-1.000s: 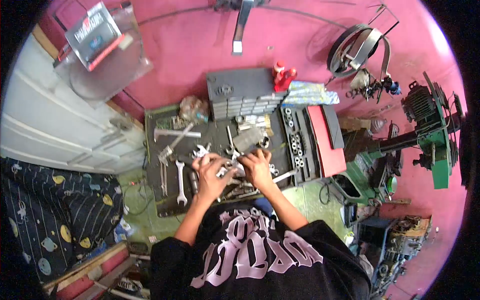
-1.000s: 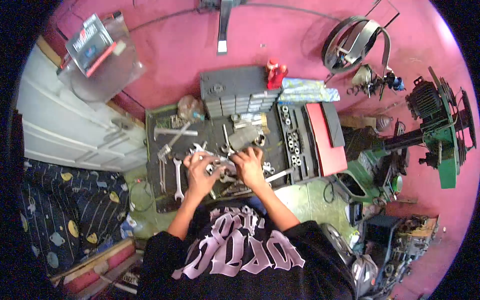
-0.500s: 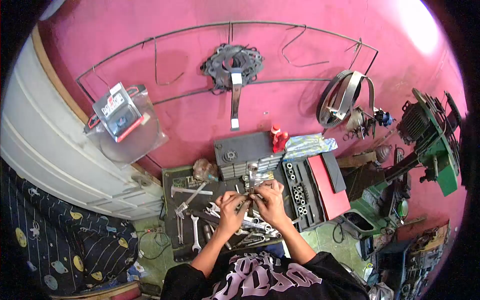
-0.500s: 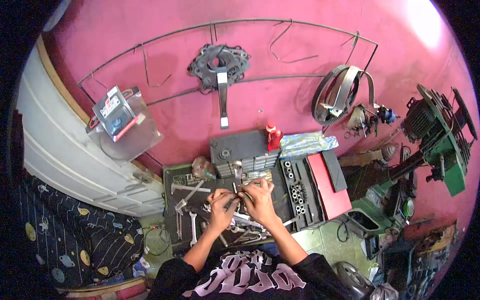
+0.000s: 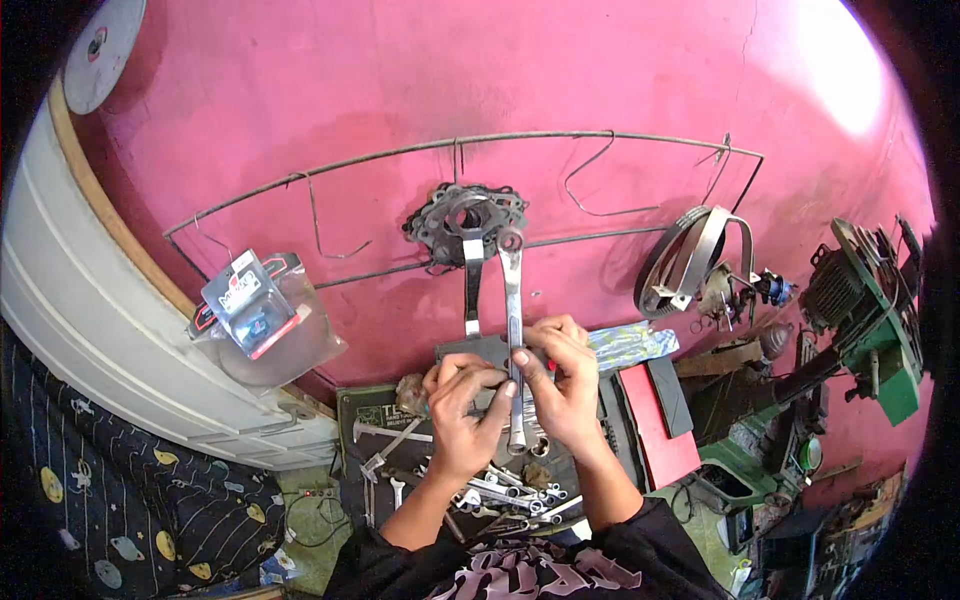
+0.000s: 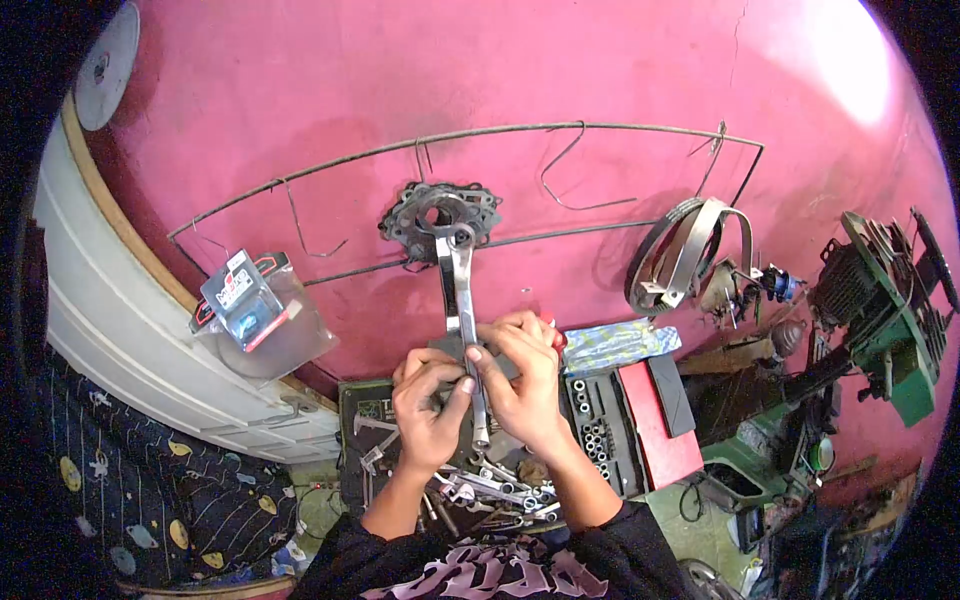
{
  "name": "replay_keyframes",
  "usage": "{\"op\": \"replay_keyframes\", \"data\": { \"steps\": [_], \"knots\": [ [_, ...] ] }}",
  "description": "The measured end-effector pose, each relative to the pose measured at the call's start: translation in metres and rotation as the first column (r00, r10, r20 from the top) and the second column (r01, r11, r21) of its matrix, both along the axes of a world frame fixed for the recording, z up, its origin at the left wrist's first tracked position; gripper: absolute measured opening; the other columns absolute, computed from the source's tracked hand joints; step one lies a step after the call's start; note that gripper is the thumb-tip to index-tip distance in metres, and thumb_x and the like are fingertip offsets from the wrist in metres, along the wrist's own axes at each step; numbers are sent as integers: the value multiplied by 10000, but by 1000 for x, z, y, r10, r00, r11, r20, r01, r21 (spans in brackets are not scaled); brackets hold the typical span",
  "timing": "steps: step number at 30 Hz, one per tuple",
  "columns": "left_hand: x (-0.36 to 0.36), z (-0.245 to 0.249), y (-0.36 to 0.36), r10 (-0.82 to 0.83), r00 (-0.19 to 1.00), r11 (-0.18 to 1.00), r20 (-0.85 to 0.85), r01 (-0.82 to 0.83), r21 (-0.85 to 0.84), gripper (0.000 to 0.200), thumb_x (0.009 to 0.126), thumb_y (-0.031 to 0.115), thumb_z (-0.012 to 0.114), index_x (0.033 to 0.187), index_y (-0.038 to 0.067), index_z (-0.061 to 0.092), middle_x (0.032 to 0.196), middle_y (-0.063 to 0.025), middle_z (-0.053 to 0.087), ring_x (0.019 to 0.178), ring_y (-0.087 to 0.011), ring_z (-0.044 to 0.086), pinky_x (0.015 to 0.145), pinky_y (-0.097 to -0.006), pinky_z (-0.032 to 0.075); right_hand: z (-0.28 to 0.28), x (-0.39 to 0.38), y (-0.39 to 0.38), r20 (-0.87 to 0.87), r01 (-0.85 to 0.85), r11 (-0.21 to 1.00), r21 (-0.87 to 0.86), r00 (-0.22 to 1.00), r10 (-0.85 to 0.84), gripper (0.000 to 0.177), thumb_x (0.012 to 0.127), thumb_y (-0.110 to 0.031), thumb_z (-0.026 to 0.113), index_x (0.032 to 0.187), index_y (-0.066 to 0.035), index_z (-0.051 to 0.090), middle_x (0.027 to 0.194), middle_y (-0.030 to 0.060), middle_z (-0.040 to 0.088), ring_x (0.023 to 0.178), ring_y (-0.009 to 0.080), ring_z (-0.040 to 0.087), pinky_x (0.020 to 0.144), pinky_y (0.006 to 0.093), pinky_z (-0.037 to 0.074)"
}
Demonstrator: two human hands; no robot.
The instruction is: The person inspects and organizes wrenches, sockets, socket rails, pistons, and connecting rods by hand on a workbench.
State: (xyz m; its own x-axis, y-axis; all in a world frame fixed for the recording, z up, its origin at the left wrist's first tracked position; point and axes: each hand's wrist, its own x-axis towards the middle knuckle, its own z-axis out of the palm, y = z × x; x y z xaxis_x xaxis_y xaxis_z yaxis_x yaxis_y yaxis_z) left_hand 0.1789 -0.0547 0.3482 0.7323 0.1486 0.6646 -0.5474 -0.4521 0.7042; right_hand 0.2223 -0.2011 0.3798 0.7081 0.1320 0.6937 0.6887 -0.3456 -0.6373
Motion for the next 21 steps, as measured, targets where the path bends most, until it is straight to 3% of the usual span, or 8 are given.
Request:
{"op": "replay_keyframes", "data": {
  "steps": [6, 8, 11, 21],
  "knots": [
    [20, 26, -4, 81, 996, 996, 20, -81, -33, 93, 851, 109, 790, 898, 49, 737, 854, -72, 710, 928, -241, 647, 889, -396, 408, 20, 27, 9, 40, -23, 998, 56, 999, 21, 198, 873, -116, 769, 1036, -7, 753, 888, 107, 705, 875, 252, 620, 846, 375, 403],
    [25, 26, -3, 93, 996, 995, 4, -92, -37, 92, 853, 106, 789, 902, 47, 739, 863, -74, 713, 928, -242, 647, 883, -397, 413, 16, 33, 14, -43, -34, 991, 127, 998, 40, 201, 880, -109, 765, 1052, -6, 755, 880, 101, 702, 840, 237, 618, 842, 370, 404],
    [32, 16, -3, 105, 994, 993, -37, -107, -56, 90, 858, 103, 787, 909, 45, 742, 879, -77, 715, 929, -247, 650, 876, -401, 423, 5, 43, 17, -55, -19, 995, 100, 998, 25, 178, 896, -23, 732, 1067, 18, 753, 885, 89, 670, 861, 221, 591, 830, 347, 440],
    [67, -23, 6, 196, 962, 971, -190, -217, -96, 89, 863, 101, 786, 915, 38, 750, 910, -92, 706, 883, -273, 666, 822, -414, 479, -31, 75, 32, -95, 22, 998, 59, 995, -16, 165, 896, -77, 751, 1042, -1, 766, 874, 110, 699, 833, 235, 619, 831, 381, 454]
  ]
}}
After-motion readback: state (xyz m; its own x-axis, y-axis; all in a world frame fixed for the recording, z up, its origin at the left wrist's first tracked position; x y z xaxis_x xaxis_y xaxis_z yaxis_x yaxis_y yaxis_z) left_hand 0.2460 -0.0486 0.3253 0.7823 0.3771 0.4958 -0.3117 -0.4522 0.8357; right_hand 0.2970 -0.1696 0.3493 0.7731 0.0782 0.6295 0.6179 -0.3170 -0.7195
